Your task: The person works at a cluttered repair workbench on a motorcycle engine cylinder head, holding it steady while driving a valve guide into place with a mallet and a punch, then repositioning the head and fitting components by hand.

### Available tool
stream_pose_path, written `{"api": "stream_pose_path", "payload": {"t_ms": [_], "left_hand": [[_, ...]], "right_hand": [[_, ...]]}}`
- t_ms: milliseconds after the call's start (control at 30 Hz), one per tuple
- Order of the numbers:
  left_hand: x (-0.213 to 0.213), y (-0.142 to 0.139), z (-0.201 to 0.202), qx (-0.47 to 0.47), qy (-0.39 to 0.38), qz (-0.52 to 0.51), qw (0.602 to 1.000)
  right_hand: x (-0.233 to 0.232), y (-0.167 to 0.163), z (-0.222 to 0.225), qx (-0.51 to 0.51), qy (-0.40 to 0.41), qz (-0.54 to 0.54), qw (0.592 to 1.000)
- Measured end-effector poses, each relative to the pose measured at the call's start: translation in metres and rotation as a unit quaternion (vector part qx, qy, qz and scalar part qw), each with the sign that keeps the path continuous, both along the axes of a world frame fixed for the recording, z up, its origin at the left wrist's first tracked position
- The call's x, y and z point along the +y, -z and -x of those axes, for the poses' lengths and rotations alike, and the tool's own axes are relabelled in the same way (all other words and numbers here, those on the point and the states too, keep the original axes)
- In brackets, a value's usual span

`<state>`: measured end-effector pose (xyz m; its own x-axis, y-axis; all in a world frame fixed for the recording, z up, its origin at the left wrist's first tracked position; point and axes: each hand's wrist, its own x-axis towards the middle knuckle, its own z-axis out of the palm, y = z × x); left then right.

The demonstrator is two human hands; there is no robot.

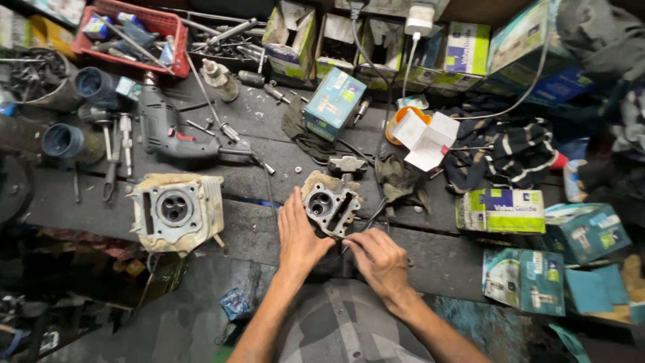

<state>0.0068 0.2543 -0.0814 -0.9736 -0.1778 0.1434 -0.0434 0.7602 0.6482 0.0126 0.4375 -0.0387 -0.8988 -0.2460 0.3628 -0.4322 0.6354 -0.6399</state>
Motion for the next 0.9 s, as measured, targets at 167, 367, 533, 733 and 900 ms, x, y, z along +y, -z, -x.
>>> {"api": "stream_pose_path", "payload": {"t_ms": [167, 367, 533, 733, 900], "left_hand": [[-0.004, -0.008, -0.001, 0.011, 0.010, -0.017, 1.000], [-0.014, -0.012, 0.003, -0.008, 0.033, -0.031, 0.999], [-0.021, -0.007, 0.008, 0.026, 0.041, -0.029, 0.998], [-0.023, 0.004, 0.009, 0.022, 0.053, -0.003, 0.998], [-0.022, 0.007, 0.007, 0.056, 0.049, -0.013, 0.997]], "right_hand": [[-0.007, -0.003, 0.003, 0.015, 0.022, -0.019, 0.999], [-0.013, 0.000, 0.008, 0.050, 0.020, -0.039, 0.998], [-0.018, 0.002, 0.010, 0.042, 0.044, -0.047, 0.997], [-0.020, -0.009, 0.012, -0.004, 0.101, -0.029, 0.994], [-0.024, -0.011, 0.012, -0.014, 0.057, -0.033, 0.998]]}}
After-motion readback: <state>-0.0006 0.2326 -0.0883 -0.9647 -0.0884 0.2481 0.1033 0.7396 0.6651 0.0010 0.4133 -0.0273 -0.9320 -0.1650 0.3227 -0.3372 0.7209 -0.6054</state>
